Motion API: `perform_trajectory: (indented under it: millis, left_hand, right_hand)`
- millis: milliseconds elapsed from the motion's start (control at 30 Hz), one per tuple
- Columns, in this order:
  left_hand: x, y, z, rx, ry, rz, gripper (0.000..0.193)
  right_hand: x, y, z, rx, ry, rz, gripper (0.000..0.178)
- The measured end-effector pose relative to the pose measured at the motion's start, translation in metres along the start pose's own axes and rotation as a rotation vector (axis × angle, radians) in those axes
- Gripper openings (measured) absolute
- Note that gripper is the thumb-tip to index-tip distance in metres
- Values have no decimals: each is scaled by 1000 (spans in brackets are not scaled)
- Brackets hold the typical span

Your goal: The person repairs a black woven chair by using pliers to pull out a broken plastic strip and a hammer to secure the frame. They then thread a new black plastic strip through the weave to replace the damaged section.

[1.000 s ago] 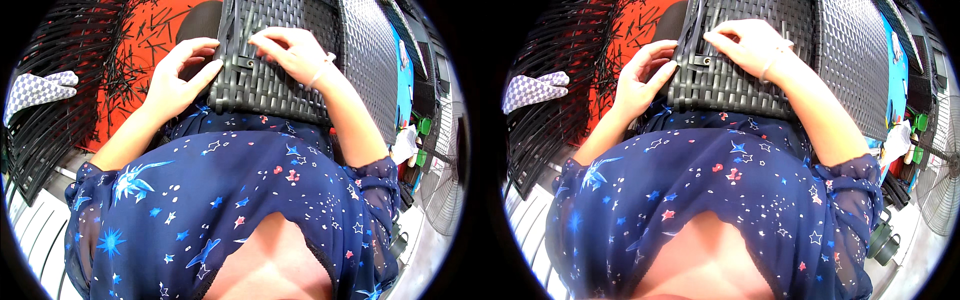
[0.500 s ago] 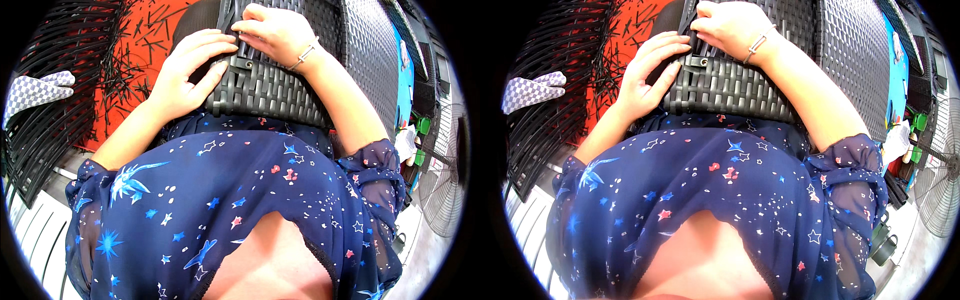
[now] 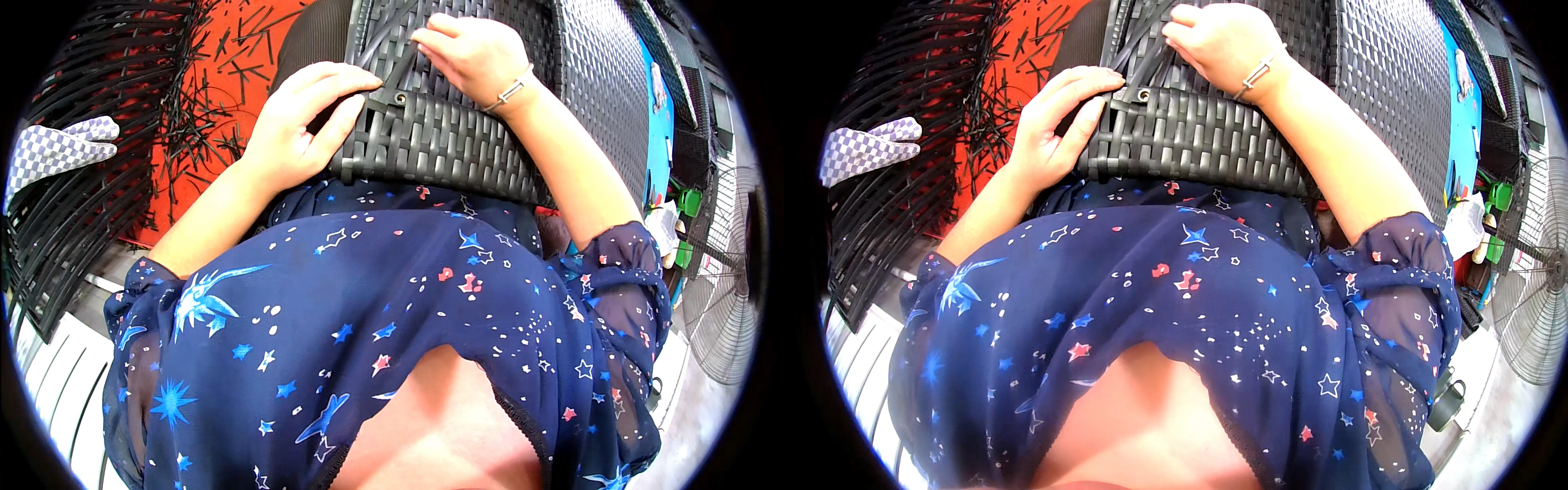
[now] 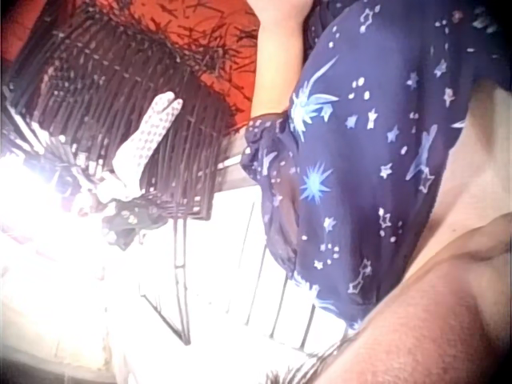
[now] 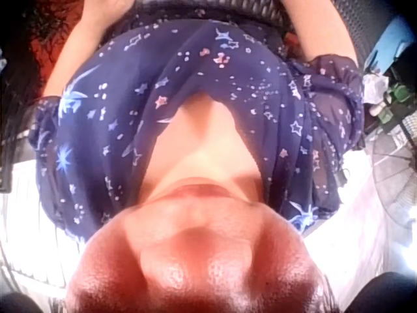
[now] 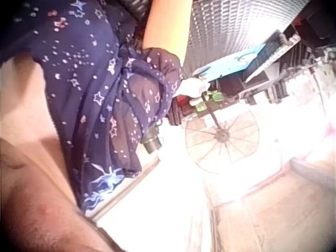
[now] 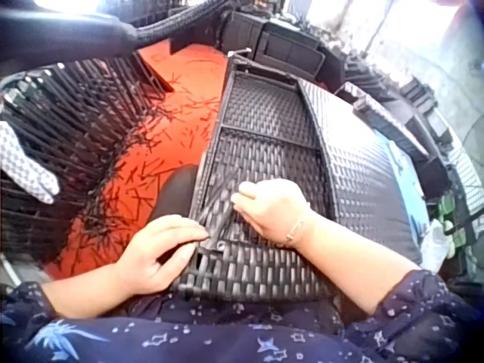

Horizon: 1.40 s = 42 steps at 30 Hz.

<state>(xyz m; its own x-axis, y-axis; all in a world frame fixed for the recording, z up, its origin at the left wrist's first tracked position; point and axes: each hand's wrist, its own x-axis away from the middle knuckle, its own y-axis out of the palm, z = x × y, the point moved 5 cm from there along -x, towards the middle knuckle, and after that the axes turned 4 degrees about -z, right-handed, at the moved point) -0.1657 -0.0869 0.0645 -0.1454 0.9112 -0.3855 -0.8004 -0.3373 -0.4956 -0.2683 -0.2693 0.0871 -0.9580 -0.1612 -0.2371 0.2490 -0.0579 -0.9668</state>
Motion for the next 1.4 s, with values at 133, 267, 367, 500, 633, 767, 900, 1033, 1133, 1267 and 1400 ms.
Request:
perform_trajectory:
  millis: [133,267,367,500,633,767,900,1033,1133,1267,1400]
  left_hand:
    - [-3,-1,2,-133,96,29,24]
    - [-4,-1,2,-139,128,78,22]
    - [-3,-3,3,-128,123,59,24]
    - [-4,-3,3,-84,86,54,24]
    - [0,0,5,-29,84,63,25]
    - [9,-6,7,-76,65,64,28]
    - [8,-8,8,-63,79,54,31]
    - [3,-16,29,-220,141,-26,30]
    - [-1,-21,59,-313,137,-55,31]
    - [-4,-19,66,-331,103,-67,31]
    - [-6,-17,72,-351,50,-53,29]
  right_hand:
    - [-1,5,0,17,27,20,14]
    - [-6,13,1,31,40,8,14]
    - [-9,14,1,11,41,17,13]
    - [-18,12,3,-27,109,24,13]
    - [-16,-21,22,-165,208,190,9]
    - [-18,-21,17,-627,501,167,17]
    - [-10,2,-1,-1254,889,-5,24]
    - [2,6,-11,-1560,928,-429,41]
    - [11,-3,-28,-1709,867,-541,36]
    - [5,0,-34,-1658,979,-589,33]
    - [16,20,-30,-1687,1000,-591,31]
